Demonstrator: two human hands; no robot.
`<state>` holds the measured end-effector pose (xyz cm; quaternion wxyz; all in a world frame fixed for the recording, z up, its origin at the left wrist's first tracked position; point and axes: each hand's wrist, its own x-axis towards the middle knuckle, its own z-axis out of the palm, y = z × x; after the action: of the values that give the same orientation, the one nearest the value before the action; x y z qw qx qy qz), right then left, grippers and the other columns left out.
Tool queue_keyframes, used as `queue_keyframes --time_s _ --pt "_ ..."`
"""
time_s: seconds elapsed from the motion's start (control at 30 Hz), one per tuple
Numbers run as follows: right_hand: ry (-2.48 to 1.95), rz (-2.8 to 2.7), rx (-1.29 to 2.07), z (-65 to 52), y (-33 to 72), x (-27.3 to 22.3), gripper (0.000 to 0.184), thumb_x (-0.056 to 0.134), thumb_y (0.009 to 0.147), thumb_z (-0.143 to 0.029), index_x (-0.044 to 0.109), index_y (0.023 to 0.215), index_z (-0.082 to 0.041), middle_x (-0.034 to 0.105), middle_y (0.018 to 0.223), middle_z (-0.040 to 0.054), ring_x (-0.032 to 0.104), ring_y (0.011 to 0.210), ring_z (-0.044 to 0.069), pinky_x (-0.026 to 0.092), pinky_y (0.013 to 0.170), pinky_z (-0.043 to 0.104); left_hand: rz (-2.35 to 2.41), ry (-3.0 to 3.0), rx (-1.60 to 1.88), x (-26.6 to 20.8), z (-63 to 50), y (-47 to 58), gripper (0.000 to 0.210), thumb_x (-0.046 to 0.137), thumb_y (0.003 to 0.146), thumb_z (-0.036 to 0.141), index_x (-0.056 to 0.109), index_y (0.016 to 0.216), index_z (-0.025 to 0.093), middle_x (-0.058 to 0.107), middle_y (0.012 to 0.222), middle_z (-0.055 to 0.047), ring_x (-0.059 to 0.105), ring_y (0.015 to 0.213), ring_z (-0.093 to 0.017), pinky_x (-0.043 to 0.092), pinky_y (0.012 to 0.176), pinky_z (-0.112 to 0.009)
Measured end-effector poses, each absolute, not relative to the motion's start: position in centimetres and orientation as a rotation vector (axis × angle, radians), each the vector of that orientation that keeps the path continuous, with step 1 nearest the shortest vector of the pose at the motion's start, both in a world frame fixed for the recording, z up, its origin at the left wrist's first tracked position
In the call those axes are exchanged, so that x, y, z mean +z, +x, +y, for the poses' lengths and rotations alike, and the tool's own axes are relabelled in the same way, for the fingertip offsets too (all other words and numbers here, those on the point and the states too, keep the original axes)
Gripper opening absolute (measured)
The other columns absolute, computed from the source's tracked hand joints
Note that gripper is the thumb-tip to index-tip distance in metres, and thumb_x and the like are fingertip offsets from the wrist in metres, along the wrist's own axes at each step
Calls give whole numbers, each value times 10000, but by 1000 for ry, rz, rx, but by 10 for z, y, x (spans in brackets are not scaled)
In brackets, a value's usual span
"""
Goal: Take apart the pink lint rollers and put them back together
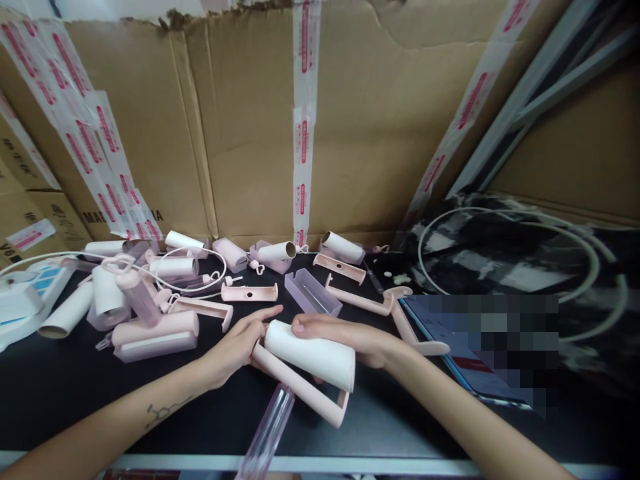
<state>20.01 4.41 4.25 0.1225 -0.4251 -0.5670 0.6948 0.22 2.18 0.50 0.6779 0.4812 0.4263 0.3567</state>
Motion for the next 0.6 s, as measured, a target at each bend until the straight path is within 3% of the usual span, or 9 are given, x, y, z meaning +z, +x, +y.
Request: queue_keyframes --time_s 0.17,0.37,0.5,0.6 --pt "-1253 -1569 2096 44 198 42 334 624 730 -479 548 857 -179 588 677 -11 552 572 127 396 479 206 931 1122 865 6 20 1 514 485 804 358 409 1306 281 606 981 -58 552 684 -154 504 570 -280" --pt "-1232 -1684 1916 45 199 38 417 669 680 -534 581 868 -172 569 747 -19 513 646 108 355 515 184 924 1119 841 3 23 -1 390 456 800 318 566 1163 224 561 768 -13 498 614 -123 486 550 -246" --pt "-1269 -1715 1900 45 198 32 461 632 706 -560 604 939 -163 594 802 3 517 689 123 364 568 204 919 1130 819 6 18 3 393 496 805 431 592 1118 213 584 900 -43 555 744 -168 512 581 -280" --pt "-1256 -1693 1872 41 194 28 445 623 718 -555 623 932 -165 607 821 7 517 706 130 366 596 216 941 1138 775 9 14 5 441 600 734 495 602 1065 205 581 895 -43 568 737 -178 517 546 -284"
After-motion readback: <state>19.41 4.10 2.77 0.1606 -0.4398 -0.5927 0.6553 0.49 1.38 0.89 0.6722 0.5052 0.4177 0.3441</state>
